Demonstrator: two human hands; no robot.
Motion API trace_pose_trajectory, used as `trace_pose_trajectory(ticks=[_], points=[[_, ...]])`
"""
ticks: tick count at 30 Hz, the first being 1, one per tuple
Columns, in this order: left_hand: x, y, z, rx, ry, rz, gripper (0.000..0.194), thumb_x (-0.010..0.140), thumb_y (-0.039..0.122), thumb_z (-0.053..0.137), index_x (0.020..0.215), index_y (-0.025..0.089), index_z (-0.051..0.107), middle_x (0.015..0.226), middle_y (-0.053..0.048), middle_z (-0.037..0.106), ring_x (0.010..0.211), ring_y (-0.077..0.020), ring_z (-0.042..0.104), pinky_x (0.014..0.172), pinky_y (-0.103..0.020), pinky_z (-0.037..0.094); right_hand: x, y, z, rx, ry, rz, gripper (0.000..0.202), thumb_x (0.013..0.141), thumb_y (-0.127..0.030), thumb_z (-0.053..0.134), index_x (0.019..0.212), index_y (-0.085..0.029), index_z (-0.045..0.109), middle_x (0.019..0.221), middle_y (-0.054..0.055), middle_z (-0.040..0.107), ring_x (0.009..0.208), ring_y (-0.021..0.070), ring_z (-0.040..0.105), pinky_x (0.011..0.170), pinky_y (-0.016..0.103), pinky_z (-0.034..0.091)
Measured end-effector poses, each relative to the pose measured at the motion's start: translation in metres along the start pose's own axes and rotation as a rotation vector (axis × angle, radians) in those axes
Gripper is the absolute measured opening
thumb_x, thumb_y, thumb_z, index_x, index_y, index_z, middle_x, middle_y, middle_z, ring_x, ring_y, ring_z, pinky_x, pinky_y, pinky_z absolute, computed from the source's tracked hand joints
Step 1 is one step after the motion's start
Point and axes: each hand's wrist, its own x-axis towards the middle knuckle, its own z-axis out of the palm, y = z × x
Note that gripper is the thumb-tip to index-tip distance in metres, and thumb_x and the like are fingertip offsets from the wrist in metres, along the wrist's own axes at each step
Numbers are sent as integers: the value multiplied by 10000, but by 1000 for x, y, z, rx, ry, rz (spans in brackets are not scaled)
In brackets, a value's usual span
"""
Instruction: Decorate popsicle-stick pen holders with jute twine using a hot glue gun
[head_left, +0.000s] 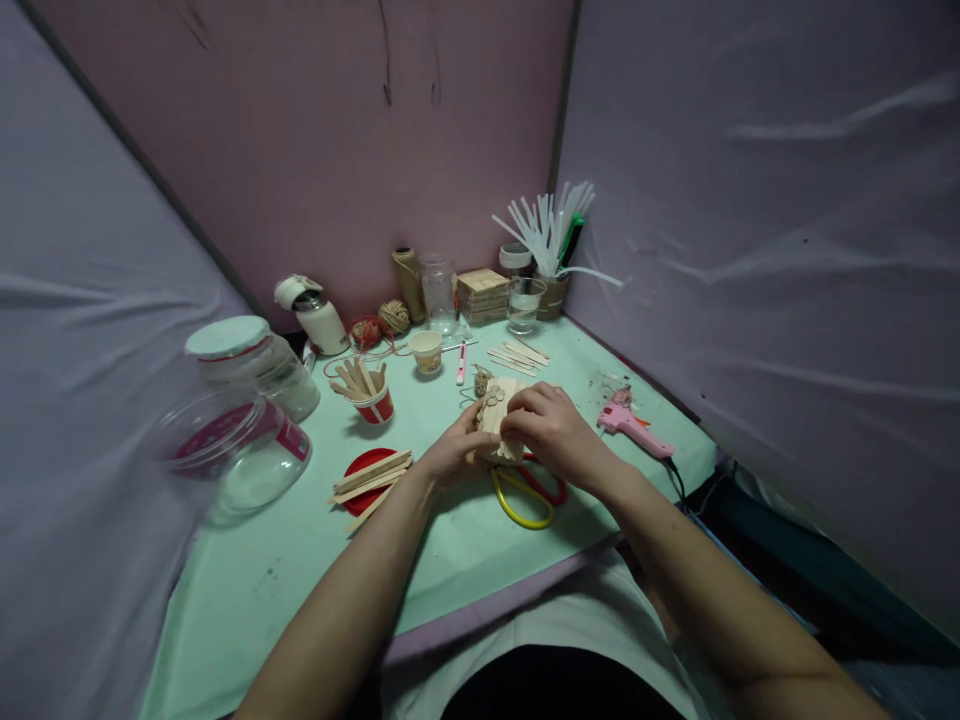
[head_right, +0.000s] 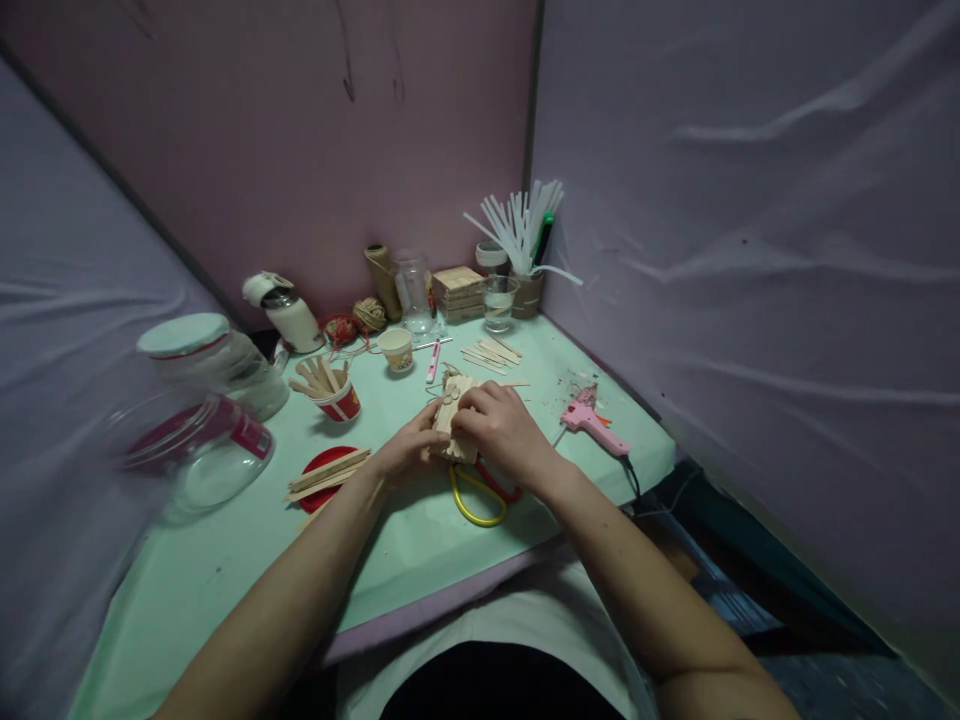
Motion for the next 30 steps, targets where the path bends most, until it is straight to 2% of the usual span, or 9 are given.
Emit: trace_pose_trajectory(ticks=[7, 12, 15, 20, 22, 23, 26, 28, 30], points=[[1, -1, 3, 22, 58, 36, 781, 613, 151, 815, 1350, 260, 581, 1187, -63, 700, 994, -245, 677, 817, -330, 540, 0, 2, 2, 64, 65, 11, 150, 972, -219, 608, 919, -236, 748, 937, 70, 689, 889, 227, 549, 794, 373, 440], [2, -1, -1, 36, 42, 75, 867, 611, 185, 837, 1421, 260, 537, 1273, -99, 684, 1108, -313, 663, 870, -389, 549, -8, 4, -12, 263, 306, 150, 192, 999, -258, 556, 1041, -261, 743, 964, 73, 678, 935, 231, 615, 820, 388, 509], [2, -1, -3, 49, 28, 104, 874, 620, 203, 834, 1436, 269, 527, 1347, -120, 652, 1157, -345, 643, 837, -396, 563, -20, 7, -19, 275, 394, 235, 163, 988, -268, 577, 1005, -259, 739, 938, 65, 682, 911, 232, 639, 811, 391, 514], [2, 2, -7, 61, 21, 137, 941, 595, 233, 856, 1463, 263, 495, 1419, -141, 601, 1227, -345, 610, 852, -354, 558, -61, 37, -19, 85, 386, 399, 189, 975, -353, 582, 1002, -230, 722, 965, 90, 696, 951, 262, 639, 868, 418, 501], [2, 4, -9, 78, 31, 153, 1005, 579, 243, 871, 1491, 268, 450, 1431, -141, 589, 1226, -338, 615, 849, -338, 557, -82, 57, -21, -110, 331, 569, 276, 963, -397, 558, 1060, -195, 720, 1025, 133, 693, 993, 301, 626, 905, 453, 484], [3, 4, -11, 89, 37, 162, 1029, 576, 249, 875, 1503, 274, 428, 1445, -139, 578, 1222, -335, 619, 846, -336, 558, -92, 67, -23, -220, 259, 696, 334, 951, -407, 557, 1124, -165, 709, 1069, 165, 686, 1023, 330, 620, 907, 473, 476], [5, 3, -14, 111, 44, 178, 1076, 582, 275, 880, 1532, 289, 373, 1485, -141, 544, 1241, -341, 613, 867, -353, 560, -114, 91, -32, -423, -69, 1030, 548, 927, -507, 573, 1265, -82, 651, 1212, 261, 648, 1108, 420, 600, 886, 503, 466], [7, 2, -17, 121, 40, 195, 1120, 579, 313, 890, 1551, 289, 335, 1494, -150, 538, 1270, -360, 598, 902, -384, 557, -121, 99, -35, -405, -261, 1090, 566, 939, -548, 546, 1219, -71, 670, 1198, 264, 665, 1121, 412, 613, 898, 470, 463], [9, 1, -20, 134, 25, 219, 1162, 575, 366, 900, 1566, 282, 301, 1498, -162, 535, 1301, -388, 577, 948, -432, 547, -123, 102, -35, -355, -363, 1065, 526, 947, -541, 539, 1165, -86, 688, 1158, 240, 689, 1116, 377, 629, 906, 424, 460]])
